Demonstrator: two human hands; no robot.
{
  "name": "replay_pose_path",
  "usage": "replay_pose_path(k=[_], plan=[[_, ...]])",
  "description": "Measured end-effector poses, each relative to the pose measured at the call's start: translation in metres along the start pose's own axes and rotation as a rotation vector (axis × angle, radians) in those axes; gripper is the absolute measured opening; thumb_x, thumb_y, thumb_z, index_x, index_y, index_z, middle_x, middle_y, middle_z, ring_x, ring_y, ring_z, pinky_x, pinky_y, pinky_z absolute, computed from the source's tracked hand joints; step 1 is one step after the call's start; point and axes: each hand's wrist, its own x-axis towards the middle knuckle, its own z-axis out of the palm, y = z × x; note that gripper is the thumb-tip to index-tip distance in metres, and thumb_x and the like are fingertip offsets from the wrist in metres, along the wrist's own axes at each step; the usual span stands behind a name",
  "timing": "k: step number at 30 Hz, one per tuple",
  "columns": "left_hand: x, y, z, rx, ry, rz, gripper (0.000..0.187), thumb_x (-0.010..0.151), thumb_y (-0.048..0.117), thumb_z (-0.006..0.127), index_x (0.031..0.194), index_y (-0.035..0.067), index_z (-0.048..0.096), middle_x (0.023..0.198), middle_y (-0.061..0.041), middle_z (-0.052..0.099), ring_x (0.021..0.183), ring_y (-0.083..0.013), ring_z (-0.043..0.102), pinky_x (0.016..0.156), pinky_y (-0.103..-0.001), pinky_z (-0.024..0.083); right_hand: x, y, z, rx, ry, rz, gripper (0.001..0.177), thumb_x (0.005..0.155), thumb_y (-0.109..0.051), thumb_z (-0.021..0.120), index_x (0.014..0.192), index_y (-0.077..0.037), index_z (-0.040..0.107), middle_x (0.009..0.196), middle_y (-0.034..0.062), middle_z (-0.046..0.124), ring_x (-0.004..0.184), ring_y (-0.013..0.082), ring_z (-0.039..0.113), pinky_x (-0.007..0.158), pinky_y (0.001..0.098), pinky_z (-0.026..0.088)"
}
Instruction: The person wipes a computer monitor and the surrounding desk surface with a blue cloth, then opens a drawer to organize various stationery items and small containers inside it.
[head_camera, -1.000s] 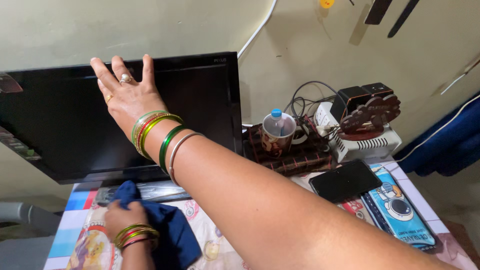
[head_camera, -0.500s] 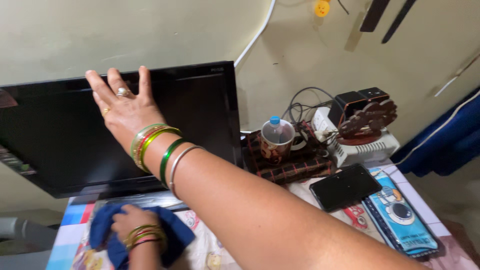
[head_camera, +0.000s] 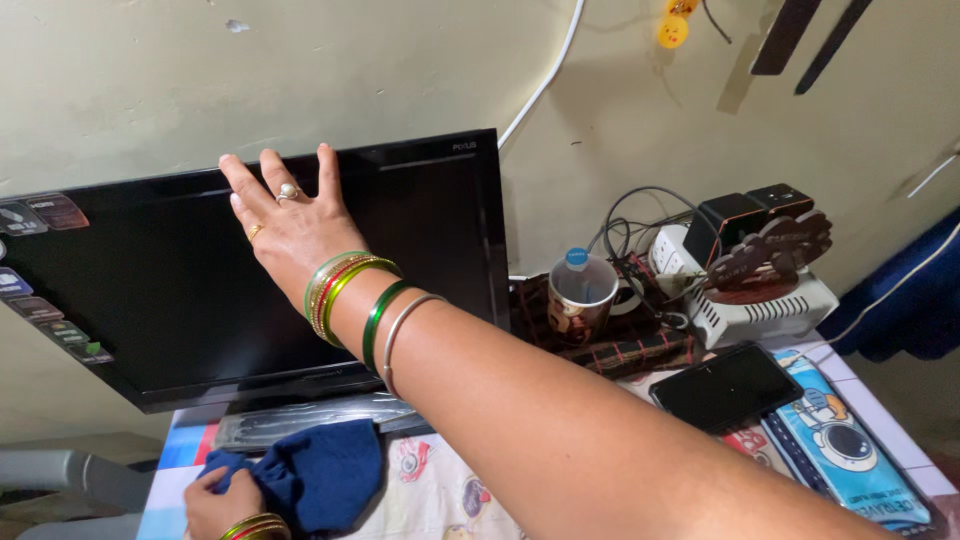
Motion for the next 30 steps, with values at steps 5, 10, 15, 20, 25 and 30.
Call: replay_pose_path(k=[5,10,15,20,25,30], plan=[[0.033,-0.025,0.047,-0.288,-0.16,0.001,0.046,0.072,0.009,0.082,0.115,-0.002,0.069,0.105,-0.024,0.071,0.097,-0.0378,0.069,0.089,-0.047,0.053,0.001,0.0,0.003,0.011,0.024,0.0,0.067,0.084,-0.01,0.064,0.149,-0.009,0.047,0.166,0.0078,0.015,0.152,0.031,0.024,0.116,0.0746,0.019],[0.042,0.003,0.036,-0.52,-0.206,-0.09,0.051,0.071,0.006,0.08,0.12,0.0,0.066,0.11,-0.023,0.072,0.099,-0.035,0.071,0.091,-0.043,0.055,0.002,0.001,0.003,0.028,0.027,-0.012,0.068,0.084,-0.009,0.064,0.149,-0.009,0.046,0.166,0.0091,0.014,0.152,0.0315,0.023,0.116,0.0749,0.019],[-0.034,0.076,-0.031,-0.074,-0.112,0.071,0.035,0.084,0.003,0.071,0.119,0.001,0.077,0.114,-0.025,0.074,0.101,-0.0427,0.071,0.096,-0.048,0.055,0.005,0.0,0.004,0.019,0.006,-0.003,0.065,0.086,-0.01,0.063,0.149,-0.01,0.046,0.167,0.009,0.013,0.153,0.0316,0.023,0.116,0.0748,0.02],[-0.061,0.116,-0.046,0.177,-0.065,0.578,0.043,0.088,0.024,0.059,0.127,0.01,0.072,0.138,-0.007,0.067,0.127,-0.0367,0.056,0.102,-0.051,0.045,0.005,0.003,0.011,0.048,0.036,-0.016,0.063,0.088,-0.01,0.062,0.149,-0.011,0.047,0.166,0.0093,0.014,0.153,0.0324,0.024,0.117,0.0757,0.02],[0.015,0.107,-0.016,0.488,-0.501,0.458,0.045,0.099,0.036,0.045,0.131,0.012,0.065,0.141,-0.006,0.058,0.131,-0.0285,0.053,0.105,-0.057,0.043,0.009,0.002,0.013,0.004,0.023,-0.014,0.068,0.083,-0.009,0.062,0.149,-0.011,0.047,0.165,0.0085,0.013,0.153,0.0306,0.024,0.116,0.074,0.02],[0.061,0.083,0.014,0.594,-0.664,0.464,0.047,0.103,0.039,0.039,0.13,0.011,0.065,0.142,-0.008,0.058,0.139,-0.0257,0.048,0.111,-0.057,0.04,0.005,-0.005,0.017,0.05,0.093,-0.001,0.059,0.091,-0.013,0.06,0.149,-0.01,0.049,0.167,0.0077,0.014,0.155,0.0308,0.025,0.119,0.0759,0.021]])
